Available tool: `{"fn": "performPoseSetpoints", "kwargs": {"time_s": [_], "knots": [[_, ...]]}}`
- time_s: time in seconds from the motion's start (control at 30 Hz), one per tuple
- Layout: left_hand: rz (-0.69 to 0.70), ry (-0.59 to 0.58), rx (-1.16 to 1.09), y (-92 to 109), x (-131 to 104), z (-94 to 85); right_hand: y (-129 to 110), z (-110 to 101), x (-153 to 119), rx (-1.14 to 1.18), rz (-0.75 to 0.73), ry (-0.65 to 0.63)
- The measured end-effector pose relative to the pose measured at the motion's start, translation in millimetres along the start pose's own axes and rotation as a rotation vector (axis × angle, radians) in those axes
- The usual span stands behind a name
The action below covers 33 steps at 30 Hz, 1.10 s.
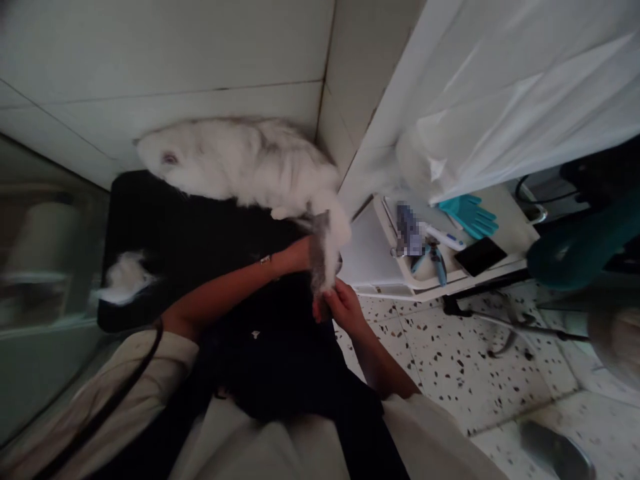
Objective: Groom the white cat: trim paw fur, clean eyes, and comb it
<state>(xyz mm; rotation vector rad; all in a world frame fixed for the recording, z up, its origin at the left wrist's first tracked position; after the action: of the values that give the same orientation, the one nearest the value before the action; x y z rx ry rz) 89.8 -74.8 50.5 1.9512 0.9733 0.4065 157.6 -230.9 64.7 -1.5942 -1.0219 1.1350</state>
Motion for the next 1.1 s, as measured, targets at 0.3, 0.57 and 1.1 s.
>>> {"fn": "performPoseSetpoints", "kwargs": {"time_s": [0.3,0.57,1.1], "knots": [[-0.226,0.419,-0.247,-80,-29,-121.8,0,-12,30,0.075,-0.098,0.320],[-0.601,0.997,-0.705,-159,-37,-214.9,-37,41,85,-0.024,-0.159,0.219],[-0.528,1.357,-1.632,-211,8,-238.2,-160,241,267,-0.218,-0.271,-0.113]]}}
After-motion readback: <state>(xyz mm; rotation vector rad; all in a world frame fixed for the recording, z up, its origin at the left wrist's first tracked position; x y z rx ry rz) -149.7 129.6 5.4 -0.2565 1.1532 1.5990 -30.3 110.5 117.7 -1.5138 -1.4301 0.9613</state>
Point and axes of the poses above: each hand's wrist, its own x-axis towards the middle knuckle, its own z-axis out of the palm, y = z × x, the point moved 3 cm from there along x, towards the middle knuckle, and after that the axes turned 13 degrees about y, right-handed, at the moved point
